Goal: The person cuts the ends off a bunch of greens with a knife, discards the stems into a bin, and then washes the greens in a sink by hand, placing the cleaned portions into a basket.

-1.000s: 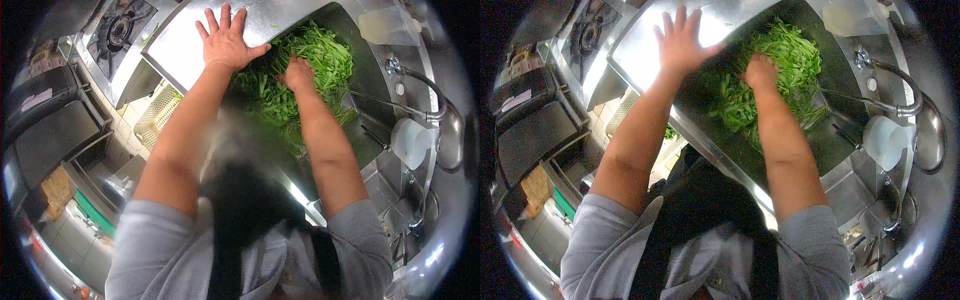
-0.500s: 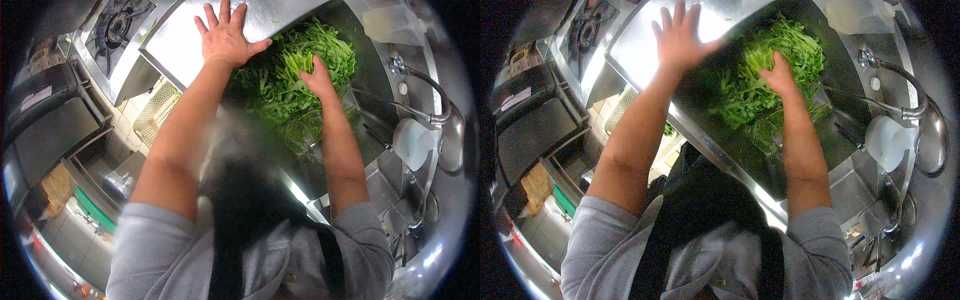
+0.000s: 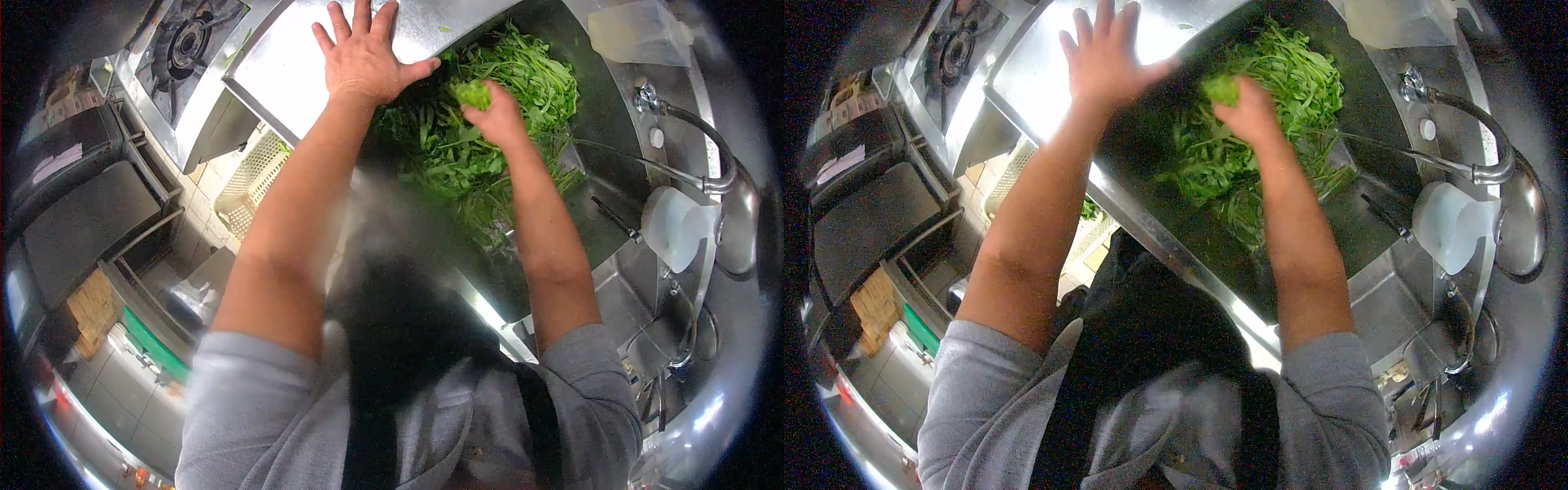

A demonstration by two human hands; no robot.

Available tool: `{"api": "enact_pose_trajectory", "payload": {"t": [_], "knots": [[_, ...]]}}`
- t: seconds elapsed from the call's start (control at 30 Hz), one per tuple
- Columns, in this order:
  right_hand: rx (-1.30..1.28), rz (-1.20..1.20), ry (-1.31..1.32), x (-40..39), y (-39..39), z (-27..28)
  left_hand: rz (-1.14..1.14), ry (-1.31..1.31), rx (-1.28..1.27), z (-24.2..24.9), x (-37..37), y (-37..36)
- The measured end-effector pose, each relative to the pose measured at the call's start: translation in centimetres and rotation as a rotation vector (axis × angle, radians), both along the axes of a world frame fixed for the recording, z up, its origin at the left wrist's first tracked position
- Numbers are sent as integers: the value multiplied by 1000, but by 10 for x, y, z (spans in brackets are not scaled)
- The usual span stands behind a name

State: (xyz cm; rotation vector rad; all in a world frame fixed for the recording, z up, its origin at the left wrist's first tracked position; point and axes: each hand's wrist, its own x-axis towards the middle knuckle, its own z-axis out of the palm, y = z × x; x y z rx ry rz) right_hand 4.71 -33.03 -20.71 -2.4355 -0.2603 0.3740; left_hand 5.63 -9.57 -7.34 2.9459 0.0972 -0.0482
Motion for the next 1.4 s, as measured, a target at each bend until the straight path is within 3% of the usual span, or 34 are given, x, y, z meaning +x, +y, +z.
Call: {"api": "enact_pose_trajectory", "payload": {"t": [0.03, 0.07, 0.13, 0.43, 0.53, 0.6, 0.63, 0.67, 0.73, 0.83, 0.9, 0.93, 1.0, 1.13, 1.2, 1.27, 1.33, 1.37, 1.4], "knots": [[267, -153, 225, 2, -3, 4, 1, 3, -3, -1, -1, 0], [266, -152, 224, 2, -6, 9, -2, -8, -5, -1, -1, 0], [581, -302, 244, 0, -15, 26, -7, -21, -8, -1, -1, 1], [553, -502, 242, -4, -22, 39, -11, -24, -22, 0, -2, 2], [649, -510, 260, -7, -22, 38, -9, 15, -12, -1, -2, 2], [439, -549, 242, -5, -22, 41, -253, -301, -81, -31, 1, 6], [604, -499, 239, -6, -23, 37, -440, -472, -202, -48, -2, 5], [604, -504, 234, -8, -25, 30, -559, -397, -487, -48, -9, -14], [686, -503, 282, -8, -31, 18, -720, -263, -607, -42, -29, -48], [726, -495, 294, -14, -30, 34, -570, -203, -562, -82, -27, -71], [671, -558, 276, -19, -37, 31, -486, 135, -501, -112, -13, -69], [669, -564, 275, -22, -37, 39, -492, 137, -503, -126, -2, -64], [676, -770, 210, -31, -32, 64, -308, 789, -425, -144, 16, -55], [675, -792, 216, -33, -32, 57, -234, 562, -328, -88, -15, -81], [733, -645, 193, -28, -37, 30, -480, -51, -351, -75, -29, -94], [786, -628, 153, -27, -35, 26, -562, 3, -401, -86, -29, -100], [570, -662, 254, -25, -37, 29, -473, 314, -413, -96, -27, -103], [651, -623, 257, -25, -33, 36, -486, 162, -534, -101, -25, -99], [651, -631, 258, -25, -35, 34, -492, 167, -535, -107, -24, -99]]}}
